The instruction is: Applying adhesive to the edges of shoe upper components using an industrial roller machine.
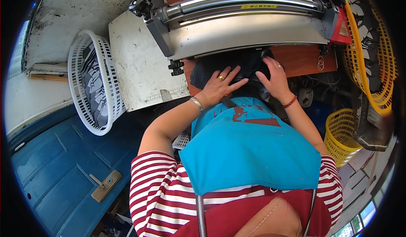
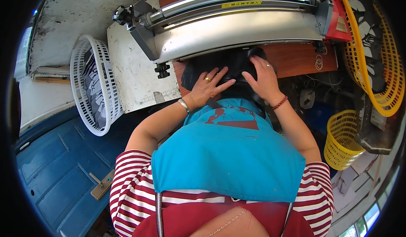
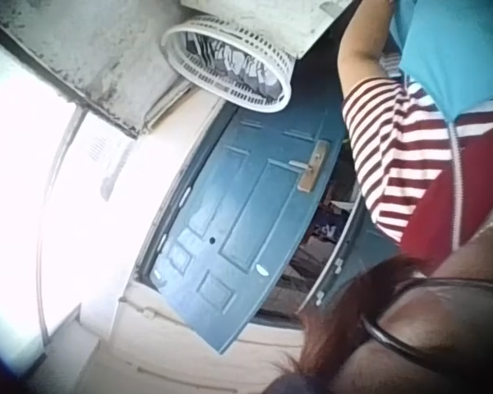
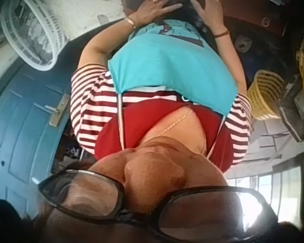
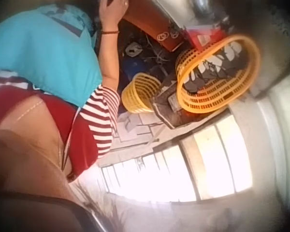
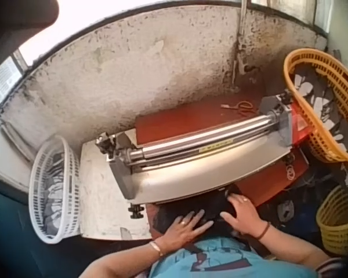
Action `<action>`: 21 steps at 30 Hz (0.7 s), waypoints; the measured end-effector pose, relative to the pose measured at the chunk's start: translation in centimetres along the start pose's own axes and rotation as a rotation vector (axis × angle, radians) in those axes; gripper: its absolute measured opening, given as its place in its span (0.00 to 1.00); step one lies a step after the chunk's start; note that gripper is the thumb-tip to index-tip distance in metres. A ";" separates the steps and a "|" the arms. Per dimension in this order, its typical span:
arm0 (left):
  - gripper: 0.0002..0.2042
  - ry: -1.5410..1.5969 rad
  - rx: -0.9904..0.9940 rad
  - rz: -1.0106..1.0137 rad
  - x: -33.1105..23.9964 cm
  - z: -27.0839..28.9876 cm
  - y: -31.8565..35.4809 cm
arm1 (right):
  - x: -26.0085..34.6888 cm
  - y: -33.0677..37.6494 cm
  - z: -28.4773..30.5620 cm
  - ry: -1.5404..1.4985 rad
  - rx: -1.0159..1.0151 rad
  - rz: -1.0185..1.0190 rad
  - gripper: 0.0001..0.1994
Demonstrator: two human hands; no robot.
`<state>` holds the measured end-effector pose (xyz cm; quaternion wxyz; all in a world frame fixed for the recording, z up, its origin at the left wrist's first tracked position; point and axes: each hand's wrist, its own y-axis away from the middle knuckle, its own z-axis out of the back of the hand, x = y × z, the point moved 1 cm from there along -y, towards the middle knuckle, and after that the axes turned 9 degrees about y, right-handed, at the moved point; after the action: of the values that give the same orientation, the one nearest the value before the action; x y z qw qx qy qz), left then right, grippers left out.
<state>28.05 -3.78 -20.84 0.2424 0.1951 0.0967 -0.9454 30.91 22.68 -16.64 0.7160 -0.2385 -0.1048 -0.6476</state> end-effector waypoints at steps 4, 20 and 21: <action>0.36 0.174 -0.030 -0.063 1.8 1.5 -0.3 | 0.7 0.1 -0.7 0.160 -0.037 -0.023 0.19; 0.19 0.237 -0.397 0.547 7.1 -2.1 -0.8 | 2.4 -1.2 -4.3 0.292 0.117 0.300 0.21; 0.22 0.221 -0.280 0.603 7.5 -1.9 -1.3 | 2.1 -1.3 -4.4 0.251 0.117 0.288 0.20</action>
<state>21.99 -5.27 -25.51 0.5235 0.2807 0.1890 -0.7820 29.21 18.67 -19.17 0.8213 -0.1265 -0.0172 -0.5560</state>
